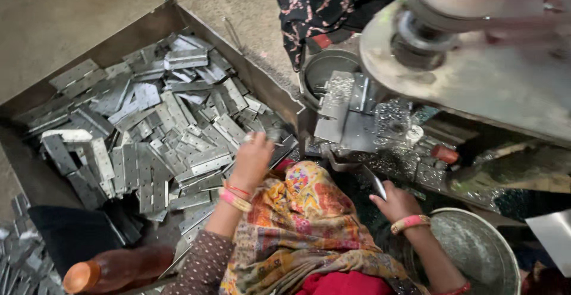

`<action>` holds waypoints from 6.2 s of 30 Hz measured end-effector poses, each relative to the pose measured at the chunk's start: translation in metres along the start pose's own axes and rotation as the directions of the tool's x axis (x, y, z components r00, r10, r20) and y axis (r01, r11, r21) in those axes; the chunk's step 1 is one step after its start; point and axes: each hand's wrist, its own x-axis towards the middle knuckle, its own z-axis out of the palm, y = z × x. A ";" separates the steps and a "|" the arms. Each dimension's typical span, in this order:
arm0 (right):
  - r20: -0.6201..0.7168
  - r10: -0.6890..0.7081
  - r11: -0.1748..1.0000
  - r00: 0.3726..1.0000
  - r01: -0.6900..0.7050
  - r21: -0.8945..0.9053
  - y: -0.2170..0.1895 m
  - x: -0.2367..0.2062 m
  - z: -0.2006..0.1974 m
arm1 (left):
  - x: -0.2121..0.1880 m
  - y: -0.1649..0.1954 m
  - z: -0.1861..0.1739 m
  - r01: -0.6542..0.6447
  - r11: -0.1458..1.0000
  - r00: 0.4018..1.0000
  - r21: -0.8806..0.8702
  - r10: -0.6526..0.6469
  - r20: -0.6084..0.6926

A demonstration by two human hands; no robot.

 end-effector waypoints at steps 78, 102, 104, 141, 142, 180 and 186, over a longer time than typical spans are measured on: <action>-0.142 -0.047 0.974 0.989 0.077 0.213 0.035 -0.029 0.095 | 0.126 0.206 0.104 0.002 0.982 1.000 -0.191 -0.001 0.008; 0.082 0.044 0.990 0.996 -0.055 0.134 0.028 -0.023 0.085 | 0.150 0.185 0.103 0.016 0.979 0.995 -0.204 0.005 0.099; 0.201 0.132 0.988 0.971 -0.144 0.050 0.021 -0.014 0.053 | 0.148 0.185 0.097 0.011 0.983 0.980 -0.184 0.026 0.198; -0.159 0.044 0.969 0.986 -0.004 0.248 -0.011 -0.026 -0.005 | 0.059 0.191 0.033 -0.096 0.882 0.995 -0.462 0.074 -0.065; -0.170 0.036 0.968 0.985 0.008 0.249 -0.012 -0.027 -0.006 | 0.058 0.194 0.035 -0.019 0.865 0.999 -0.502 0.000 -0.038; -0.228 -0.010 0.972 0.974 0.063 0.226 0.003 -0.023 0.010 | 0.066 0.219 0.061 0.075 0.969 0.997 -0.237 -0.067 0.043; -0.100 0.137 0.989 0.985 -0.130 0.074 0.016 -0.031 0.070 | 0.083 0.210 0.063 0.080 0.963 0.995 -0.258 -0.060 0.082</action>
